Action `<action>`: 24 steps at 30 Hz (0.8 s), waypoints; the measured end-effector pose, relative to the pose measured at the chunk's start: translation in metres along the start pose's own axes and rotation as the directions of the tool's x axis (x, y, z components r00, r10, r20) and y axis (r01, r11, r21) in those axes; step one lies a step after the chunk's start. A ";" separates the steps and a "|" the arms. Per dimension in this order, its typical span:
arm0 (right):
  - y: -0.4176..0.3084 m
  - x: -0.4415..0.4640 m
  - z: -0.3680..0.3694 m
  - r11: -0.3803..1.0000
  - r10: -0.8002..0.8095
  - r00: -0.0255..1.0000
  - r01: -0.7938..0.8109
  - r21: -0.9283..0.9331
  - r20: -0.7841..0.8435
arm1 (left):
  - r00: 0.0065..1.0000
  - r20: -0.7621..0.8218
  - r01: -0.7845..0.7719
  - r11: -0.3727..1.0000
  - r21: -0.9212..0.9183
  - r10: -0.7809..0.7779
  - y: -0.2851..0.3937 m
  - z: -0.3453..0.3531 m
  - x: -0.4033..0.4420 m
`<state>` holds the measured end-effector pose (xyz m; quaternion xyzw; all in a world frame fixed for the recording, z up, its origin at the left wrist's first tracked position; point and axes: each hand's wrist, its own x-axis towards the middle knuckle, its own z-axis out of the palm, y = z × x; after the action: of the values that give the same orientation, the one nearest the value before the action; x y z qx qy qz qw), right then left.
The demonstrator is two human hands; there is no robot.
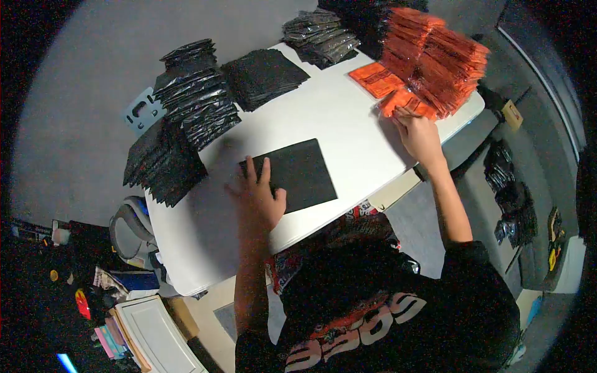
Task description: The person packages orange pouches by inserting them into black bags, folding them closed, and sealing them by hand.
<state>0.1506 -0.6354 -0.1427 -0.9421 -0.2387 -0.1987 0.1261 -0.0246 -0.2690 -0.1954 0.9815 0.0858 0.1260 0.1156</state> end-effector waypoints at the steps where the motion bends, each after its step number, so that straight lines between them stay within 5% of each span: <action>1: -0.008 -0.003 -0.003 0.996 -0.083 0.995 0.084 0.013 -0.051 | 0.999 0.006 0.039 0.991 0.125 -0.040 0.002 -0.007 0.000; 5: -0.092 -0.029 -0.031 0.960 -0.209 0.955 0.160 0.229 0.211 | 0.993 -0.062 0.119 0.946 0.301 -0.105 -0.019 -0.004 -0.002; 6: -0.103 -0.035 -0.025 0.903 -0.359 0.932 0.335 0.270 0.044 | 0.992 -0.058 0.121 0.944 0.307 -0.108 -0.021 -0.004 -0.003; 9: -0.114 -0.024 -0.018 0.889 -0.343 0.931 0.278 0.364 0.124 | 0.984 -0.169 -0.038 0.989 0.140 0.062 -0.019 -0.008 -0.010; 11: -0.106 -0.003 0.005 0.842 -0.412 0.909 0.355 0.407 0.061 | 1.000 -0.005 -0.024 0.994 0.105 0.025 0.015 -0.021 -0.009; 14: -0.102 -0.002 0.030 0.850 -0.510 0.847 0.471 0.236 0.148 | 0.999 -0.009 -0.035 0.999 0.028 0.035 0.038 -0.025 -0.011; 24: -0.108 -0.001 0.028 0.897 -0.442 0.813 0.399 0.191 0.378 | 0.993 0.112 0.031 0.999 0.029 -0.034 0.074 -0.028 -0.010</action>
<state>0.1047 -0.5344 -0.1524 -0.8784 -0.4721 -0.0058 0.0741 -0.0312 -0.3357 -0.1528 0.9871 0.0969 0.0672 0.1087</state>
